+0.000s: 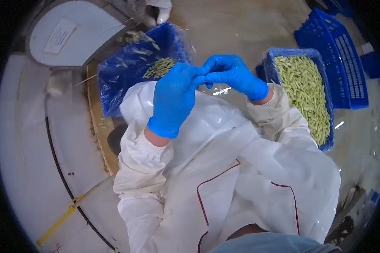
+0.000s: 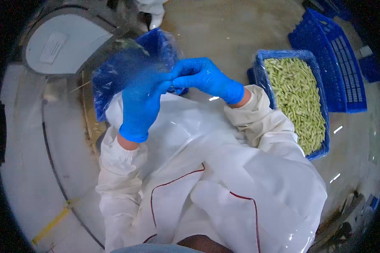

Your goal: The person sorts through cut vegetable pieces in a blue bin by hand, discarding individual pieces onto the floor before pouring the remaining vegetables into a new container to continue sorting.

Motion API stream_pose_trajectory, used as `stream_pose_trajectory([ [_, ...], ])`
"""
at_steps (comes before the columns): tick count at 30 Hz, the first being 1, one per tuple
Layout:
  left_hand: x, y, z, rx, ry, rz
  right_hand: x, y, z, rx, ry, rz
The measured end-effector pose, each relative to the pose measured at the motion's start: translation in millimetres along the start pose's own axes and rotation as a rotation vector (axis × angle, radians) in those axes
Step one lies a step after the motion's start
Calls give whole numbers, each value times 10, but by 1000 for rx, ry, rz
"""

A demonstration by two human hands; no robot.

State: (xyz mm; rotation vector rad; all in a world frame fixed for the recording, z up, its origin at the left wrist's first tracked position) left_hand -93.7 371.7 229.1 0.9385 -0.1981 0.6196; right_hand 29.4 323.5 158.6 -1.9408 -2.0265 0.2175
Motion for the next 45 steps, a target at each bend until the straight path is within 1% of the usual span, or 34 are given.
stream_pose_trajectory([
  [1, -33, 94, 1, 21, 36, 28, 85, -76, 31, 15, 12, -7],
  [2, -54, 195, -10, 41, 72, 56, 179, -205, 45, 173, 56, -74],
  [4, -32, 469, -116, -385, 343, 104, 387, -512, 64, 498, 138, -202],
  [5, -4, 580, -164, -602, 470, 134, 516, -617, 89, 561, 141, -208],
  [6, 16, 699, -207, -679, 521, 171, 647, -722, 113, 624, 141, -215],
  [7, 13, 811, -318, -669, 519, 148, 780, -806, 122, 685, 141, -225],
  [9, -27, 1050, -594, -652, 520, 104, 1023, -930, 131, 645, 80, -249],
  [10, -62, 1138, -671, -603, 557, 86, 1126, -985, 147, 628, 50, -255],
  [12, -138, 1273, -807, -508, 634, 40, 1302, -986, 213, 478, -12, -209],
  [13, -172, 1317, -825, -499, 591, 87, 1365, -967, 263, 403, -46, -181],
  [15, -276, 1311, -864, -484, 506, 182, 1461, -985, 347, 376, -77, -233],
  [16, -339, 1300, -979, -390, 518, 183, 1495, -998, 389, 361, -93, -258],
  [19, -387, 1311, -1057, -196, 392, 147, 1588, -1037, 392, 199, -192, -298],
  [22, -352, 1314, -972, -87, 306, 205, 1684, -1119, 486, 214, -156, -404],
  [25, -417, 1287, -1130, -82, 357, 289, 1783, -1212, 623, 259, -105, -356],
  [28, -556, 1336, -1438, -257, 452, 389, 1886, -1315, 711, 373, -117, -317],
  [31, -626, 1618, -1752, -425, 564, 459, 1913, -1475, 673, 621, -28, -517],
  [33, -865, 1806, -1936, -883, 773, 466, 2006, -1446, 730, 742, -80, -567],
  [34, -993, 1974, -2002, -851, 745, 511, 2049, -1408, 759, 800, -105, -588],
  [35, -1160, 2132, -2090, -820, 716, 554, 2093, -1344, 820, 784, -129, -571],
  [37, -1747, 2557, -2372, -367, 877, 579, 2163, -1179, 968, 753, -183, -537],
  [38, -2244, 2829, -2673, 44, 969, 429, 2200, -1084, 1032, 734, -202, -514],
  [39, -2602, 2984, -2848, 456, 1031, 262, 2221, -985, 1098, 717, -222, -491],
  [40, -2667, 2979, -2709, 737, 1032, 185, 2234, -885, 1169, 701, -243, -468],
  [41, -2707, 2960, -2539, 1017, 1015, 104, 2255, -755, 1262, 579, -274, -418],
  [42, -2591, 2931, -2423, 1298, 977, 20, 2296, -604, 1354, 456, -297, -366],
  [43, -2496, 2848, -2405, 936, 948, 98, 2320, -447, 1460, 334, -324, -313],
  [44, -2289, 2683, -2244, 571, 914, 168, 2380, -236, 1501, -234, -143, -240],
  [45, -2024, 2456, -1996, 501, 833, 150, 2337, -27, 1672, -490, -214, -148],
])
Point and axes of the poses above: each hand's wrist, its own x-axis towards the middle knuckle, its own y-axis out of the back of the hand, z = x × y, the point moved 6 cm from there along x, towards the middle knuckle, and after that the axes turned 3 degrees about -z, right-handed, at the moved point
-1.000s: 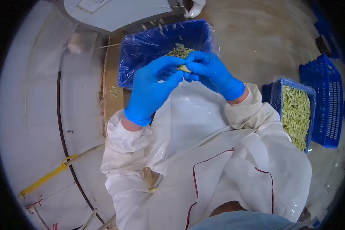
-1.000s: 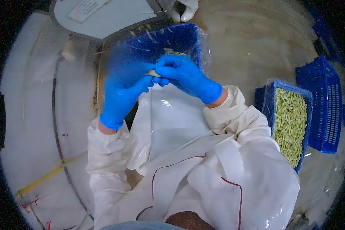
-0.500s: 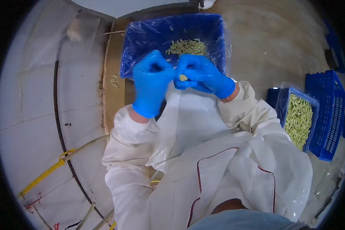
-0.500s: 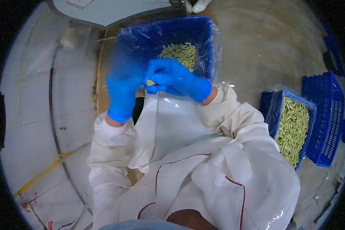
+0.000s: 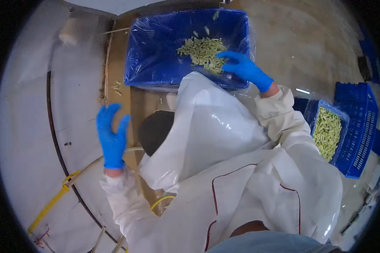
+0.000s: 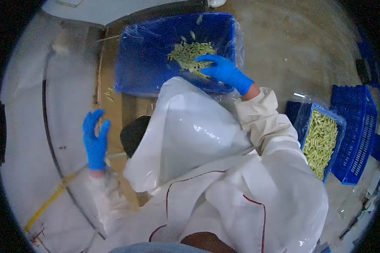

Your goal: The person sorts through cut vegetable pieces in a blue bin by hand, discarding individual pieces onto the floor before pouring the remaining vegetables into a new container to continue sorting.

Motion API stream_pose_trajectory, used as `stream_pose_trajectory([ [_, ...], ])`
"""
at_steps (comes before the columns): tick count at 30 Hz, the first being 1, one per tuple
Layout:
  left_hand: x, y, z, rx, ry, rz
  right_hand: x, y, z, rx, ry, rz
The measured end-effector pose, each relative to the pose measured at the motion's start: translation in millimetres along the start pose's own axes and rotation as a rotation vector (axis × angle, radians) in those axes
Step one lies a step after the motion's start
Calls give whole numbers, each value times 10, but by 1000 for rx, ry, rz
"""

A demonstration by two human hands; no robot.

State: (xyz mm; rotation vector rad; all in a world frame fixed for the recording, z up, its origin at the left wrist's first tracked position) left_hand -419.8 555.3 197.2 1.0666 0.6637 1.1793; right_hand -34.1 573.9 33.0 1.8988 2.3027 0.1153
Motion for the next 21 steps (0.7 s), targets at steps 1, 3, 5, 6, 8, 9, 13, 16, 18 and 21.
stream_pose_trajectory([
  [1, -83, -48, 419, -67, -82, -22, -48, 101, 254, -241, -107, 94],
  [3, -256, -202, 1075, 249, -368, -268, -149, 135, 506, -347, -169, 138],
  [5, -445, -470, 1179, 205, -364, -408, -324, -2, 557, -76, -95, 37],
  [6, -527, -584, 1178, 182, -366, -481, -395, -81, 559, -38, -111, -53],
  [8, -566, -486, 977, 178, -224, -307, -501, -257, 537, 44, -142, -233],
  [9, -555, -391, 831, 177, -153, -219, -501, -272, 544, 28, -162, -242],
  [13, -221, 270, 331, 472, -152, -114, -313, -348, 451, -32, -100, -296],
  [16, -363, -174, -395, 269, 111, -416, -17, -642, 403, -69, -69, -438],
  [18, -118, -284, -484, 42, 267, -720, 201, -861, 610, -82, -11, -447],
  [21, 642, -453, -38, -191, -18, -1027, 421, -1086, 1088, -34, -39, -486],
])
Point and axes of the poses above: each hand's wrist, its own x-axis towards the middle knuckle, its own y-axis out of the back of the hand, z = x × y, the point moved 6 cm from there along x, towards the middle knuckle, and after that the axes turned 3 degrees about -z, right-handed, at the moved point
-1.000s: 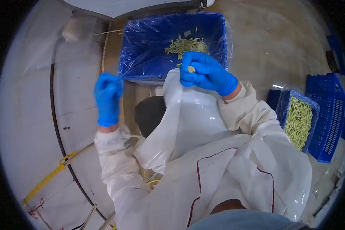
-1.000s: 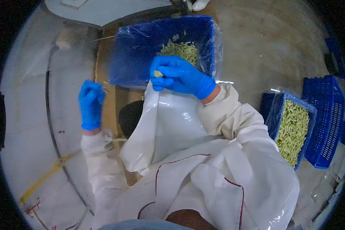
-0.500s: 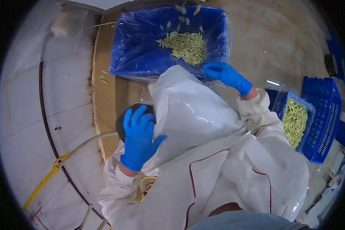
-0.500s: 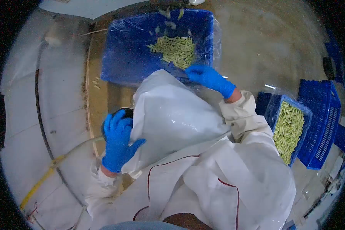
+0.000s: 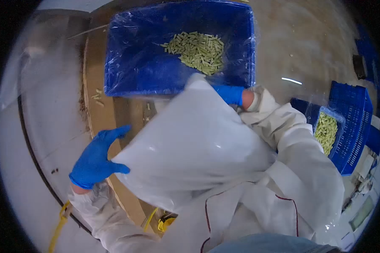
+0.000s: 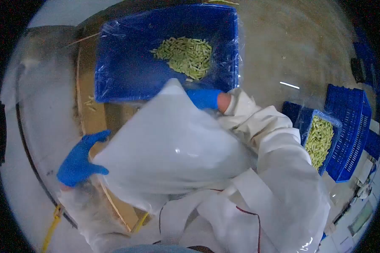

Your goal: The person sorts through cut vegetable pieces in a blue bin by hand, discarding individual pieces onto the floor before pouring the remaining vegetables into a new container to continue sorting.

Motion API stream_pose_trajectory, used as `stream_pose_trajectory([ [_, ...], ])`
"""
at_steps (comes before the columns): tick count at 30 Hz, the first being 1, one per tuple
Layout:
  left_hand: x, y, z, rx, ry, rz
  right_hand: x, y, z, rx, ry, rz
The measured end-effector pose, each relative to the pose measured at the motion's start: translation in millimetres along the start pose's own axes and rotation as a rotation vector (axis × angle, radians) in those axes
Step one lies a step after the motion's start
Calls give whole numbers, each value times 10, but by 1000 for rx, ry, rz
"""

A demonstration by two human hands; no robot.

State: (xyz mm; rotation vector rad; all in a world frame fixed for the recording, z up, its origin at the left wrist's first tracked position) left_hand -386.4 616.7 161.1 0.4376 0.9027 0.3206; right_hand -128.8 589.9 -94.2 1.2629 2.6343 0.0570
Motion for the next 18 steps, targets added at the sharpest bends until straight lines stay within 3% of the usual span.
stream_pose_trajectory([
  [5, 1269, 21, 365, -137, -731, -325, 374, -301, 485, -73, -67, -210],
  [8, 1892, -314, 160, -329, -1007, -497, 654, -185, 743, -484, -67, -317],
  [10, 2270, -203, 109, -461, -1012, -587, 894, 357, 1140, -984, -135, -354],
  [12, 2600, -385, -336, -883, -312, -241, 1054, 1029, 1674, -1241, -308, -384],
  [15, 3011, -687, -1081, -440, -236, 112, 998, 1632, 2382, -981, -618, -266],
  [17, 3061, -738, -1396, -192, -186, 313, 1045, 1725, 2161, -825, -648, 271],
  [18, 3059, -738, -1415, -190, -198, 314, 1065, 1768, 2089, -732, -648, 535],
])
Point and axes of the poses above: each hand's wrist, its own x-axis towards the middle knuckle, its own y-axis out of the back of the hand, z = x × y, the point moved 6 cm from there along x, towards the middle knuckle, and after that the axes turned 3 degrees about -z, right-handed, at the moved point
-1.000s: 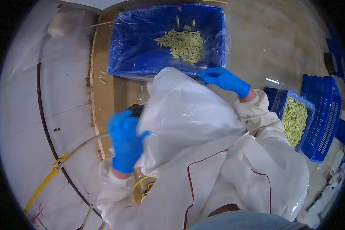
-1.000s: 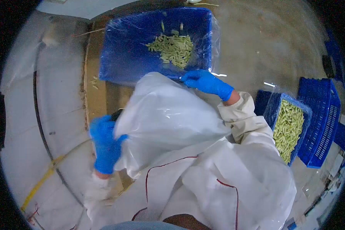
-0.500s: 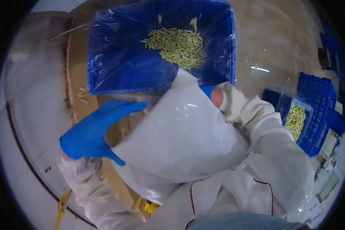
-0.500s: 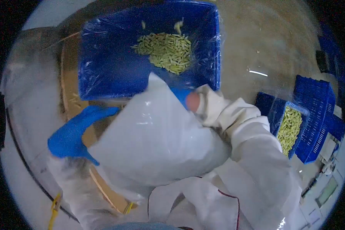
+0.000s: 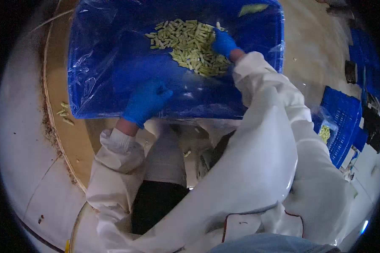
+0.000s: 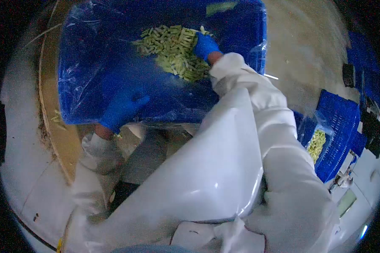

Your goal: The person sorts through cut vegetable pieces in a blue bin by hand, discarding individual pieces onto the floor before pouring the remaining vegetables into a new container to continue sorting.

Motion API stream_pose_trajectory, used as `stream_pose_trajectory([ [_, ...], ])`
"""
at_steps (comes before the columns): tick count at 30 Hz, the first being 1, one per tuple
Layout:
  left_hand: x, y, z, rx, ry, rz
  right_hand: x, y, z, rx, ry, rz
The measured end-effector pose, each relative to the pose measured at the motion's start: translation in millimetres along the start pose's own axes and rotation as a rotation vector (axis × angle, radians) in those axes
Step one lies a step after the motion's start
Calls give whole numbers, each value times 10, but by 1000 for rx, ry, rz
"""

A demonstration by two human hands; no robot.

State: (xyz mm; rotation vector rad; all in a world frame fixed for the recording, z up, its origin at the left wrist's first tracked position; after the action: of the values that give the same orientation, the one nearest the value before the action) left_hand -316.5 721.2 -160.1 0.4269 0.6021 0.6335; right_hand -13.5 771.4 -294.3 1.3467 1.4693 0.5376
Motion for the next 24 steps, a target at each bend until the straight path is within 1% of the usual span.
stream_pose_trajectory([
  [1, -14, 9, -12, 1, -13, 0, 76, -146, -80, -41, -4, 68],
  [2, -31, 10, -7, -1, -25, -4, 168, -434, -115, -83, -11, 134],
  [3, -36, 8, 32, 59, -53, 1, 247, -609, -211, -126, -18, 201],
  [5, -23, 8, 155, 181, -115, 13, -163, -664, -819, -276, 48, 468],
  [7, -32, 33, 178, 155, -75, -7, -325, -940, -1227, -274, 289, 12],
  [9, -37, 51, 147, 129, -57, -20, -607, -998, -1469, -28, 483, 20],
  [11, -33, 54, 94, 105, -65, -27, -692, -902, -1595, 189, 653, -48],
  [13, -38, 56, 23, 30, -13, 8, -756, -415, -1715, 377, 793, -195],
  [14, -41, 66, -12, -8, 12, 28, -580, -436, -1505, 253, 613, -204],
  [15, -54, 84, -3, 117, 8, 22, -344, -438, -1238, 129, 434, -212],
  [17, -109, 190, 20, 370, 6, 4, -70, -198, -810, 174, 313, 78],
  [19, -171, 380, -48, 483, 22, -38, 211, -117, -339, 126, 165, 273],
  [20, -191, 470, -139, 539, 26, -61, 179, -193, -280, 115, 158, 316],
  [21, -144, 461, -494, 530, 81, -201, 143, -255, -228, 101, 151, 363],
  [22, -41, 430, -976, 521, 133, -337, 125, -284, -190, 85, 145, 412],
  [23, 12, 377, -1253, 508, 185, -471, 93, -354, -207, 72, 73, 387],
  [24, 10, 504, -965, 461, 387, -618, 6, -444, -295, 60, 1, 359],
])
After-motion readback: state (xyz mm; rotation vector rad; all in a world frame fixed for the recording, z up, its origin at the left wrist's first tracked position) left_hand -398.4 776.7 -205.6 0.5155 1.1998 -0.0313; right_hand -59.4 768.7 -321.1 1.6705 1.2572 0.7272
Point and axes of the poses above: each hand's wrist, its own x-axis towards the middle knuckle, its own y-axis out of the back of the hand, z = x × y, the point moved 6 cm from there along x, towards the middle knuckle, and after that the axes turned 3 degrees about -z, right-handed, at the moved point
